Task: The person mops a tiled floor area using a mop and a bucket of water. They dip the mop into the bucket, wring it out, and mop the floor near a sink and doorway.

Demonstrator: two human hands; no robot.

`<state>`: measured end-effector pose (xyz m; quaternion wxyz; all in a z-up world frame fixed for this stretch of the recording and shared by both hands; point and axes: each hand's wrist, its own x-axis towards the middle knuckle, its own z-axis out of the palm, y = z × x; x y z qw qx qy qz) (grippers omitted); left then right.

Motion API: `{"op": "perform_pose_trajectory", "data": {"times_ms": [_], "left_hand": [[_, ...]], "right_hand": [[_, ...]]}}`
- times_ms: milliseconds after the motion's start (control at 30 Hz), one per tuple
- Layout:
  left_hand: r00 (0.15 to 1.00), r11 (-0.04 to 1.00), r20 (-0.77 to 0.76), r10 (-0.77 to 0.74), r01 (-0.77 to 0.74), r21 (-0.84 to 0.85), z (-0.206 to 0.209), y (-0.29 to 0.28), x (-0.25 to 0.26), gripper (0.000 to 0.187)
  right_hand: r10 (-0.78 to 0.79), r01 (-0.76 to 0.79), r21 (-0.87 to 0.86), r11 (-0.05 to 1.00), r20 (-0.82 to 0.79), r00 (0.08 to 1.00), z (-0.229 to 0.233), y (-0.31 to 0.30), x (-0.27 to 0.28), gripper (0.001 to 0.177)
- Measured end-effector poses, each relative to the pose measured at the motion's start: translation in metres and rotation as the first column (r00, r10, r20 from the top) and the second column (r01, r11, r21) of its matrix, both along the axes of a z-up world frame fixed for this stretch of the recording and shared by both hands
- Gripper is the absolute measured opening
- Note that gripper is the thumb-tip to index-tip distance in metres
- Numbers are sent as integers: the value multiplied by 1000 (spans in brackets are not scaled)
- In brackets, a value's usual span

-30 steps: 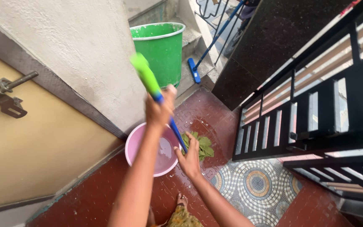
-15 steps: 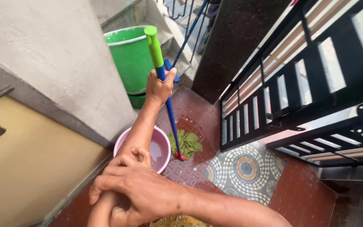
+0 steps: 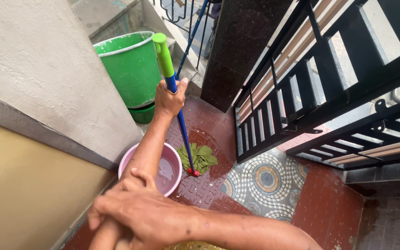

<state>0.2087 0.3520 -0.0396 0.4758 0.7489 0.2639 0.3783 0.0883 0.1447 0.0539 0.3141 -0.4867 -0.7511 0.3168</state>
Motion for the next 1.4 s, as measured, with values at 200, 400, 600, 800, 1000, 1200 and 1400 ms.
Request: {"op": "perform_pose_trajectory", "data": {"times_ms": [200, 400, 600, 800, 1000, 1200, 1400], "left_hand": [[998, 999, -60, -26, 25, -25, 3, 1, 6, 53], [984, 983, 10, -176, 177, -57, 2, -29, 8, 54], [948, 949, -43, -314, 312, -43, 6, -82, 9, 34], [882, 906, -207, -423, 408, -113, -80, -54, -29, 86], [912, 976, -359, -198, 216, 11, -150, -99, -8, 71], [986, 999, -168, -2, 10, 48, -86, -103, 21, 41], [989, 939, 30, 142, -144, 314, 39, -79, -1, 47]], "right_hand": [[0, 69, 169, 983, -378, 926, -33, -20, 51, 38], [-909, 821, -390, 418, -173, 380, -205, -4, 156, 45], [-866, 864, -69, 500, -11, 500, -329, 22, 205, 45], [-845, 843, -83, 532, 17, 535, -226, 25, 213, 28], [-859, 832, 234, 503, 23, 512, -42, 38, 188, 34], [-620, 714, 209, 669, -372, 690, 14, 16, 204, 33], [-739, 726, 201, 658, -18, 674, -129, 10, 209, 70]]}}
